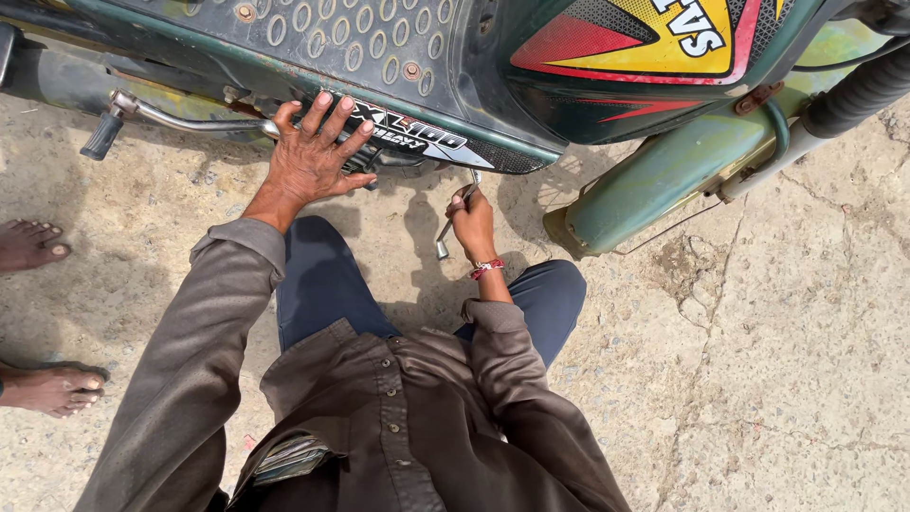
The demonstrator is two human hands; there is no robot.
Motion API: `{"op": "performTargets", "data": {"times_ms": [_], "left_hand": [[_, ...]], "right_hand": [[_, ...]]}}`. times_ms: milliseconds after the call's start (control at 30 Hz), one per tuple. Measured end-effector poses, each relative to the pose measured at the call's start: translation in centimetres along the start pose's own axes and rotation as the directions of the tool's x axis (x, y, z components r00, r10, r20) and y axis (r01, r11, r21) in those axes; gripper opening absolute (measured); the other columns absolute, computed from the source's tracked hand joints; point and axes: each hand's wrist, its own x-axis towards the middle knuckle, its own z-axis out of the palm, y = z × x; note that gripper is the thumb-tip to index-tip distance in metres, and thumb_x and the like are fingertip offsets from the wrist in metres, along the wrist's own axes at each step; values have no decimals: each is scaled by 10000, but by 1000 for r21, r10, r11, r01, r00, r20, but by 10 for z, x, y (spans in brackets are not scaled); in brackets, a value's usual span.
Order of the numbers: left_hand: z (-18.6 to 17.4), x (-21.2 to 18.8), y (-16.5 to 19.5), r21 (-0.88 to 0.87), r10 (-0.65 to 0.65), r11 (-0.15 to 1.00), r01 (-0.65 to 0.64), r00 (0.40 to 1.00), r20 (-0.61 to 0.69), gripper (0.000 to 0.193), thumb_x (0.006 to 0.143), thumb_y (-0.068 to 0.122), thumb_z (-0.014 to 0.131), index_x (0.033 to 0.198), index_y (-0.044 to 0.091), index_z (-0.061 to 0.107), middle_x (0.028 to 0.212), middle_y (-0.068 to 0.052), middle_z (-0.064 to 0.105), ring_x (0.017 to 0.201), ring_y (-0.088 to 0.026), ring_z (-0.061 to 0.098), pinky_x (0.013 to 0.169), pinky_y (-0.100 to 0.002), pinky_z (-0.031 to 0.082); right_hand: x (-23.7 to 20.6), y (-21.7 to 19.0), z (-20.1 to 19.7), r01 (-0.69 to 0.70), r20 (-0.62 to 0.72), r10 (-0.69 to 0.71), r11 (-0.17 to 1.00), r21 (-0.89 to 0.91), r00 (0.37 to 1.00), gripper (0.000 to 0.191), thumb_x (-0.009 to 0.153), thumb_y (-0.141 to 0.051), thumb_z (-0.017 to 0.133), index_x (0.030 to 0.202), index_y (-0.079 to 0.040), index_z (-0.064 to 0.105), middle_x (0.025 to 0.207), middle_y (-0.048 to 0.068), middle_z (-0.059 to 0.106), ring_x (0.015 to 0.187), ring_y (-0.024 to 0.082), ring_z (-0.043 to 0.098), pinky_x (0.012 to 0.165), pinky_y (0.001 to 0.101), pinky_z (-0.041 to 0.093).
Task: The person uses a wrench to loosen and remove bolts from the side panel of a motorcycle. They then remove a small cylindrical component from the engine area and walk away with it.
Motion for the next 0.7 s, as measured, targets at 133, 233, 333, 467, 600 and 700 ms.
{"op": "performTargets", "data": {"times_ms": [133,233,333,467,600,700], "left_hand": [[2,-3,1,10,1,1000,-1,1000,22,1063,883,885,611,1731,343,269,1797,-71,18,1629,-281,-27,1194,-597,140],[3,-3,0,20,-5,1000,5,1000,13,1071,874,893,610,1727,349,262,1798,-57,18,1630,-272,-27,1201,-594,137],[3,-2,0,4,-1,1000,1,1000,11,1066,865,893,608,1720,357,266,1792,-59,21,1627,-272,-29,1200,-597,138],[2,0,1,-6,-5,1000,6,1000,27,1073,885,922,636,1717,345,281,1790,-66,35,1624,-281,-14,1196,-602,146],[1,0,0,17,-8,1000,7,999,33,1065,870,915,639,1707,362,282,1788,-54,41,1617,-275,-4,1193,-599,151],[1,0,0,-12,1,1000,-1,1000,7,1069,893,912,652,1722,345,287,1795,-64,49,1625,-282,4,1197,-598,153]], "right_hand": [[-1,-19,7,-330,376,138,792,513,916,125,1062,-195,535,1012,-80,542,855,66,632,806,236,711,716,438,635],[6,-33,14,-476,520,-10,388,789,854,74,1019,-160,544,1027,-89,526,898,67,638,875,257,730,770,466,646],[10,-38,20,-470,519,-79,324,821,851,75,1052,-146,514,1025,-76,501,915,79,628,894,276,737,787,473,640],[10,-37,21,-131,116,102,953,272,988,104,1016,-143,551,1027,-47,588,837,108,676,783,281,713,720,452,589],[5,-25,7,121,-137,-162,955,-269,977,130,965,-145,619,954,-18,639,771,166,719,737,338,706,719,454,537],[-9,-3,4,119,-67,-138,966,-230,988,137,933,-166,618,931,-30,636,777,160,735,760,337,741,734,446,555]]}}
